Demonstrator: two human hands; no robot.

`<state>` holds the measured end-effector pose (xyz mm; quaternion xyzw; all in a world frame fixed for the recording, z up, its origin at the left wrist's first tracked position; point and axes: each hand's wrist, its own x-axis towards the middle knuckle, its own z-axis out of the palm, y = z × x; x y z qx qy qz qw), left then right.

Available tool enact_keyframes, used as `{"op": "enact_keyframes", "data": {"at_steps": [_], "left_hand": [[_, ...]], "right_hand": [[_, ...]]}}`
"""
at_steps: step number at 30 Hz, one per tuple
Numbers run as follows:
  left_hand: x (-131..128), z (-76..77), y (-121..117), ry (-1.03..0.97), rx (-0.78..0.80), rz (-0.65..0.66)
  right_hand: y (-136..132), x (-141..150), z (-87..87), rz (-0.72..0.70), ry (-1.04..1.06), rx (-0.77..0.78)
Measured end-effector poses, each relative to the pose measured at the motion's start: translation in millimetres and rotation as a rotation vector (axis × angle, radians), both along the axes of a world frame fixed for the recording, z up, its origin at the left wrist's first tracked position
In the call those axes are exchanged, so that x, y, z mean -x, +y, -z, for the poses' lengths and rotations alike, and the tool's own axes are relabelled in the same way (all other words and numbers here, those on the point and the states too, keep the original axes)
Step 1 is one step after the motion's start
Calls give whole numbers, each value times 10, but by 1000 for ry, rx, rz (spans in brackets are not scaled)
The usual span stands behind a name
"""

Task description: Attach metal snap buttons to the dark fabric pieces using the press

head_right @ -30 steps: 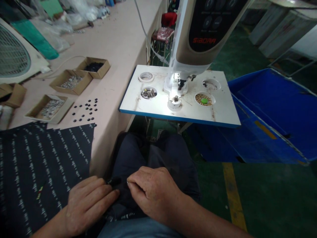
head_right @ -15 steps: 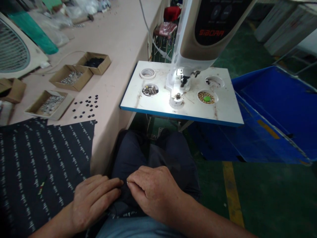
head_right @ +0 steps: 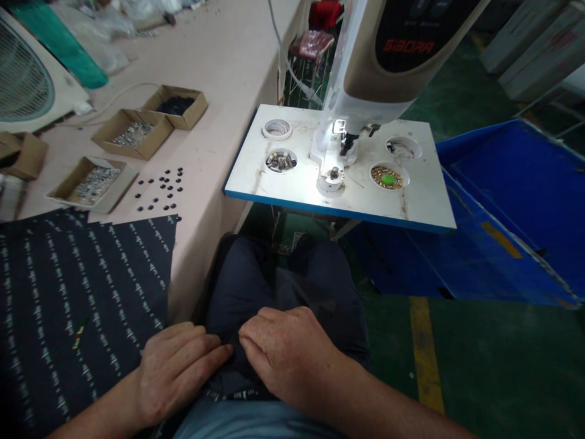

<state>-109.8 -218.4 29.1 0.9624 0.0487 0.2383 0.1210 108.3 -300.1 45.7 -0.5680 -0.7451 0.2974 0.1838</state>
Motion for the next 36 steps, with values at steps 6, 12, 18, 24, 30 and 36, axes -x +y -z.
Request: {"op": "enact_keyframes", "data": {"at_steps": [6, 12, 18, 24, 30, 36], "left_hand": [[0, 4, -10, -4, 17, -15], [5, 26, -16, -5, 44, -14], [46, 112, -43, 17, 109, -31], [14, 120, -68, 25, 231, -82], [-33, 142, -61, 139, 420, -154], [-92, 139, -49, 271, 755, -167]], "right_hand": [[-6, 7, 19, -7, 2, 18], [-14, 26, 46, -15, 20, 16], [-26, 48, 67, 9, 85, 19], [-48, 41, 52, 41, 191, 58], [-41, 27, 68, 88, 250, 130], [-8, -13, 57, 92, 294, 239]]}}
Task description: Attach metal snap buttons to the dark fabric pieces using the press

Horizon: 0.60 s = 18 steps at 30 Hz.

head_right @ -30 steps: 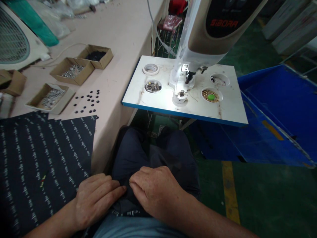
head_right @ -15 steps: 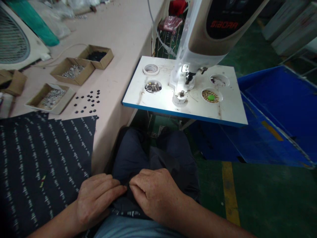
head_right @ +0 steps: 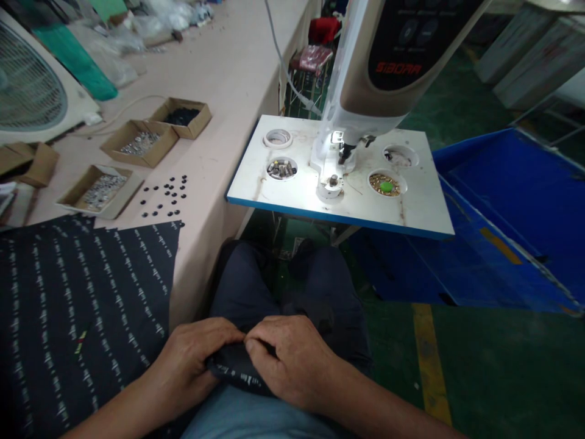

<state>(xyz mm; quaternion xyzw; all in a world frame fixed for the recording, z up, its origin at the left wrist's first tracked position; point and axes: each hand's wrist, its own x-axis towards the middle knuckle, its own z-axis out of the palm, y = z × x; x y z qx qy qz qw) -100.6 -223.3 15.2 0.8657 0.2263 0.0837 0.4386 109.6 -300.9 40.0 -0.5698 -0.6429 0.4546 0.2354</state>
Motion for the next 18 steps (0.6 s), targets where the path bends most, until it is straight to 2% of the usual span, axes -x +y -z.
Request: {"op": "enact_keyframes", "data": {"at_steps": [5, 8, 14, 18], "left_hand": [[-64, -60, 26, 86, 157, -62], [-85, -70, 69, 135, 203, -89], [-147, -44, 164, 191, 333, -138], [-158, -18, 208, 185, 565, -177]], "right_hand": [[60, -125, -73, -33, 121, 106], [106, -179, -82, -60, 99, 188], [176, -107, 77, -16, -30, 105], [260, -78, 155, 23, -32, 129]]}}
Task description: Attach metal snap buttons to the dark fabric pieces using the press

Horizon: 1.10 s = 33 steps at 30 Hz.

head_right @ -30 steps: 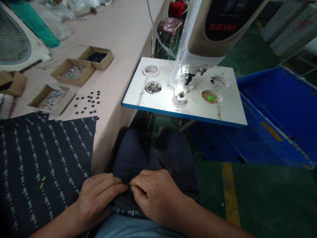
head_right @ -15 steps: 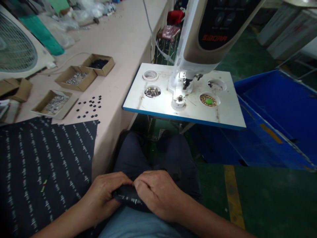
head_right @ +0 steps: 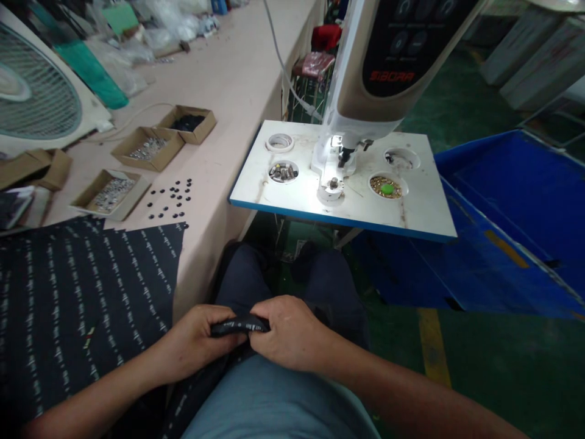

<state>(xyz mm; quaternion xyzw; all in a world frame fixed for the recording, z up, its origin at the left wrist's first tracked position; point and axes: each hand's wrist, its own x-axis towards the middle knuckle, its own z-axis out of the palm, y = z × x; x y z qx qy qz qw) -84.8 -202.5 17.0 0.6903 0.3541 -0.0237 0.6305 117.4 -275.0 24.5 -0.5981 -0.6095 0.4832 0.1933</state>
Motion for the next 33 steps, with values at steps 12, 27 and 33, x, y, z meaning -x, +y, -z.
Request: {"op": "enact_keyframes", "data": {"at_steps": [12, 27, 33], "left_hand": [[-27, -88, 109, 33, 187, -16], [13, -64, 129, -6, 285, -18], [-39, -70, 123, 18, 304, -80]], "right_hand": [[152, -177, -71, -69, 284, 243], [189, -148, -53, -23, 341, 289], [199, -148, -45, 27, 384, 348]]}}
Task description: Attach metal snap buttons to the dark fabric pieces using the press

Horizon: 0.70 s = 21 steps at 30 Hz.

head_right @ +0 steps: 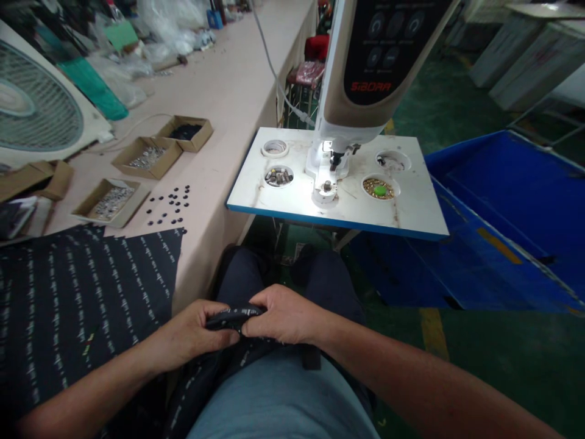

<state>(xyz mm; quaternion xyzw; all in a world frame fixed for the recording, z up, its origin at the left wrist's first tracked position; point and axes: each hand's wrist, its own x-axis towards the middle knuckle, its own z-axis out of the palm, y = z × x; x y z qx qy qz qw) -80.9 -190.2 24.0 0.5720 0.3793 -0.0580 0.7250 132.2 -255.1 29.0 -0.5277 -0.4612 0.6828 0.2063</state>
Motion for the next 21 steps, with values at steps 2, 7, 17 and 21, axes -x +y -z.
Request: {"op": "enact_keyframes", "data": {"at_steps": [2, 7, 17, 21], "left_hand": [[-20, 5, -12, 2, -3, -35], [-85, 46, -50, -21, -23, -123], [-154, 288, -76, -175, -40, -277], [-176, 297, -72, -200, -26, -310]], "right_hand": [[-4, 6, 10, 5, -9, -10], [21, 9, 19, 18, -66, -44], [184, -21, 16, -2, -231, -147], [207, -7, 35, -2, -223, -139]]}}
